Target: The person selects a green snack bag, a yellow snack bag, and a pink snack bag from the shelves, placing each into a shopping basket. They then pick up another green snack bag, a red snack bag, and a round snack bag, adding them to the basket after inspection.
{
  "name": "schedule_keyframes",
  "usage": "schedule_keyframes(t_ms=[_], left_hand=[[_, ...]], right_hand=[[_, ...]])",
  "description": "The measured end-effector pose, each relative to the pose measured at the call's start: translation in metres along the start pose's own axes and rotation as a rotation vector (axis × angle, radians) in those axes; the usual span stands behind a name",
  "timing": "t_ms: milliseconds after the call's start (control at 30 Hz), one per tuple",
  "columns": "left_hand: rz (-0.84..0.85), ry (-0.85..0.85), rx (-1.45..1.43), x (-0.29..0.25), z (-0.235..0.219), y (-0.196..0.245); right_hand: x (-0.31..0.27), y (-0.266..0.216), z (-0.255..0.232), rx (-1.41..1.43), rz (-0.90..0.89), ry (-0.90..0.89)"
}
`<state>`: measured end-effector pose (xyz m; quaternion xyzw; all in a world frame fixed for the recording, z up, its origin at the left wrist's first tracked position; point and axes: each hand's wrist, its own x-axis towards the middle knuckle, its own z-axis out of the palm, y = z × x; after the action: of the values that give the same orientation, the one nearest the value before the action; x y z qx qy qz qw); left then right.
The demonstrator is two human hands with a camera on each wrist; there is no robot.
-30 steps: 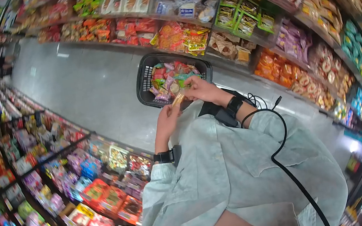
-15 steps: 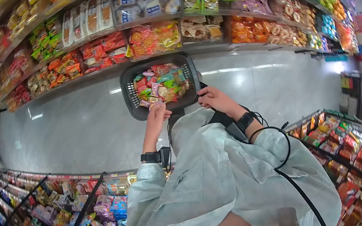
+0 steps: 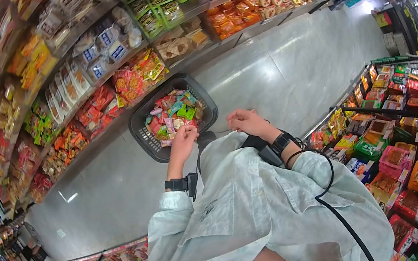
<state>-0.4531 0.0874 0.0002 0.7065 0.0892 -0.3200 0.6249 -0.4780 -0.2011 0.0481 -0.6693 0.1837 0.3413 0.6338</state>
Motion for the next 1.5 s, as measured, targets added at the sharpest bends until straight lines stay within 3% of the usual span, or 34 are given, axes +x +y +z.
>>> schedule_keyframes(t_ms=[233,333,400,767,1000,1200,1300,1433,1500], left_hand=[[-0.05,-0.071,0.17,0.019,0.086,0.007],[-0.017,-0.052,0.465,0.023,0.13,0.028],[-0.012,-0.028,0.513,0.028,0.156,0.036],[-0.025,-0.086,0.724,0.074,0.244,0.093],[0.008,-0.254,0.75,0.179,0.295,0.118],[0.042,-0.36,0.821,0.287,0.346,0.195],[0.107,-0.398,0.8,0.339,0.363,0.22],[0.07,-0.447,0.706,0.389,0.363,0.251],[0.098,-0.381,0.75,0.401,0.355,0.267]], right_hand=[[-0.017,0.031,-0.083,0.197,-0.063,-0.004],[-0.02,0.041,-0.12,0.263,-0.135,-0.038],[-0.025,0.045,-0.148,0.259,-0.129,-0.065],[-0.049,0.049,-0.258,0.339,-0.113,0.044],[-0.031,0.045,-0.338,0.377,-0.092,0.249],[-0.001,0.008,-0.417,0.451,-0.052,0.48],[0.014,-0.023,-0.449,0.517,-0.022,0.458],[0.061,-0.041,-0.47,0.279,-0.062,0.475],[0.065,-0.059,-0.48,0.286,0.0,0.426]])
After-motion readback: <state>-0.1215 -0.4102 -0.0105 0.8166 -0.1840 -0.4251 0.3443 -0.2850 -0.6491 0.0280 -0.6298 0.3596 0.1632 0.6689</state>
